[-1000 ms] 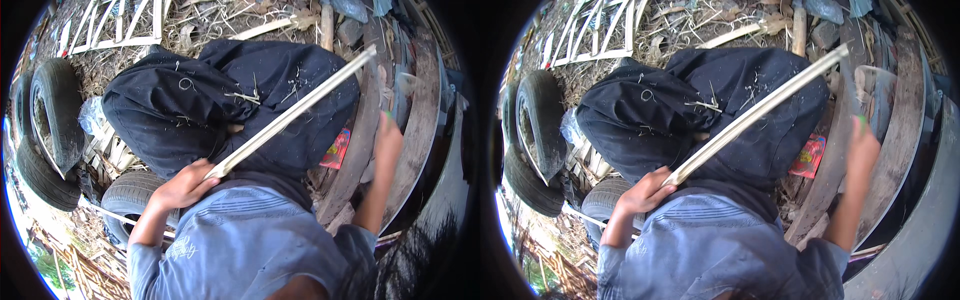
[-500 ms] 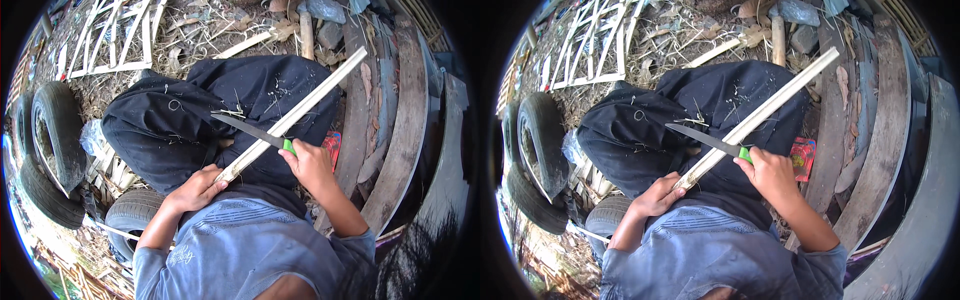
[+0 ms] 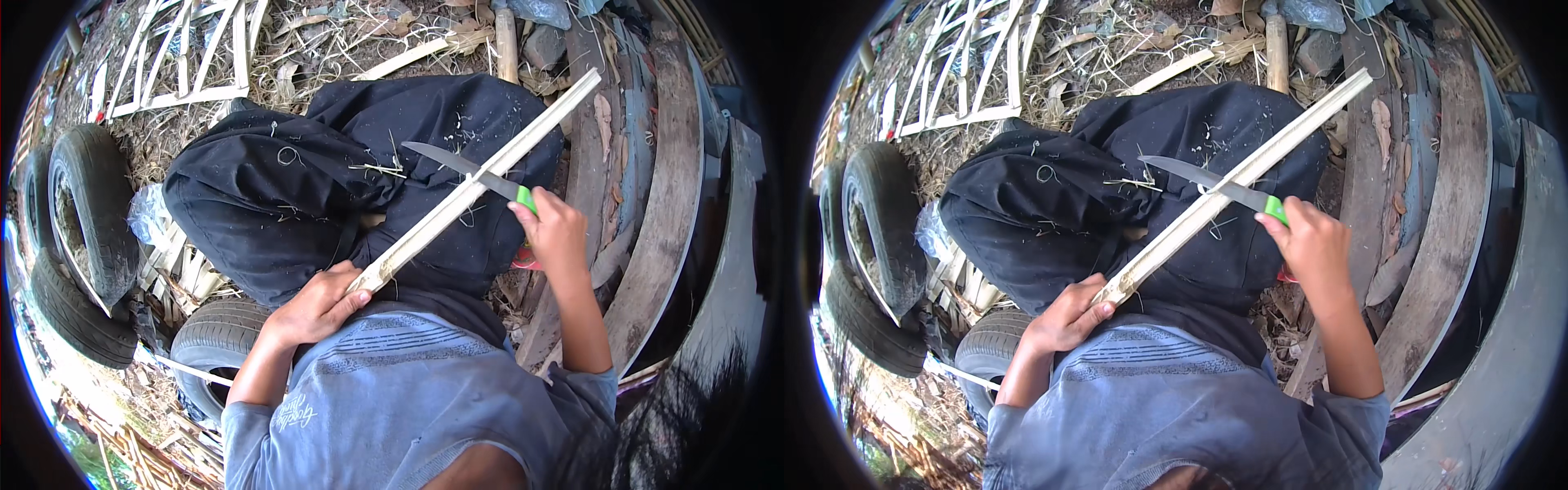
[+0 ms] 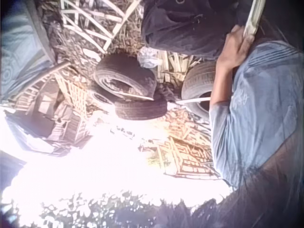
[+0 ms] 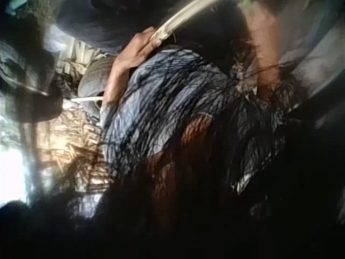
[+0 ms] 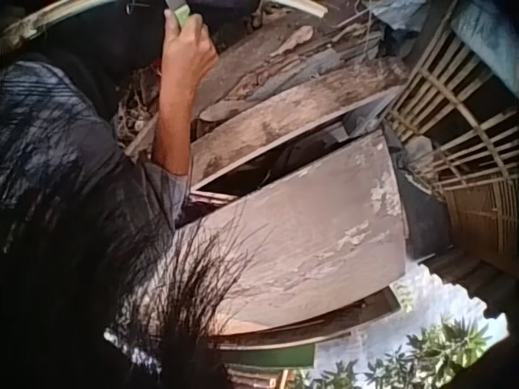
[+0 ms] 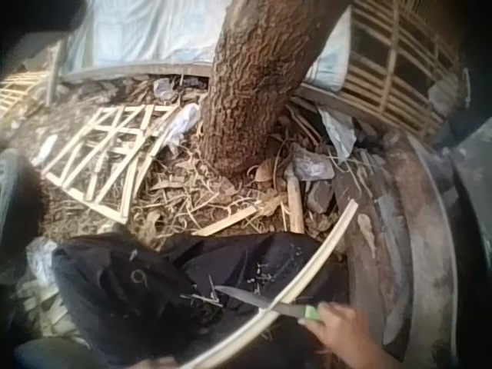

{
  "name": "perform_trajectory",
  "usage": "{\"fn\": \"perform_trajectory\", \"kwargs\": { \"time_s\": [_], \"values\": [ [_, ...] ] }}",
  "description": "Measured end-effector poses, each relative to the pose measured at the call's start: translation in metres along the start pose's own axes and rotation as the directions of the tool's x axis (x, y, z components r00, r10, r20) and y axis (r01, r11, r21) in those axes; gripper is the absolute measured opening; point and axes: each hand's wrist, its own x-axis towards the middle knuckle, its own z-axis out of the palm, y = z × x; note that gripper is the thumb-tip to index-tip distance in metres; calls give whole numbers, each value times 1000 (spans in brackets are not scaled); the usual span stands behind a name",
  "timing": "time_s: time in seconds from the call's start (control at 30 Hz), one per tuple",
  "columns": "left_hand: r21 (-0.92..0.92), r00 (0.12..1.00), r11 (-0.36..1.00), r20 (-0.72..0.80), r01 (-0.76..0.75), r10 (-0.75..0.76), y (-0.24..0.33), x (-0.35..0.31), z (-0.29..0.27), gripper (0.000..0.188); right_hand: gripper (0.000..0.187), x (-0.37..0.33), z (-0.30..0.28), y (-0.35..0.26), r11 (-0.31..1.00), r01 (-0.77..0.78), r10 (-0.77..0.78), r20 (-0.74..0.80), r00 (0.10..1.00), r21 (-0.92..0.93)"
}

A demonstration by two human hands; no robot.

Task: The person holds a bamboo strip and shaves along its surface and edges using a knife.

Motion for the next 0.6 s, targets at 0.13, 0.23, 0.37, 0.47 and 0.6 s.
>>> {"fn": "perform_trajectory", "kwargs": {
  "time_s": [0.13,0.23,0.37,0.47,0.6],
  "values": [
    [3,999,999,1,35,-35,9,-9,-3,25,37,8,-9,28,955,-293,295,42,955,-45],
    [-36,992,991,-8,128,-128,-21,-52,-13,29,50,-3,-56,123,808,-573,539,-225,812,-133],
    [-98,976,971,35,219,-217,-10,-68,-22,30,49,2,-70,78,825,-561,562,-184,806,61],
    [-29,986,985,23,168,-167,-12,-47,-25,29,38,9,-38,-3,922,-289,299,2,954,258],
    [11,992,995,78,104,-104,-7,-26,-19,26,33,4,-16,-32,976,-103,66,186,980,193]
  ]
}}
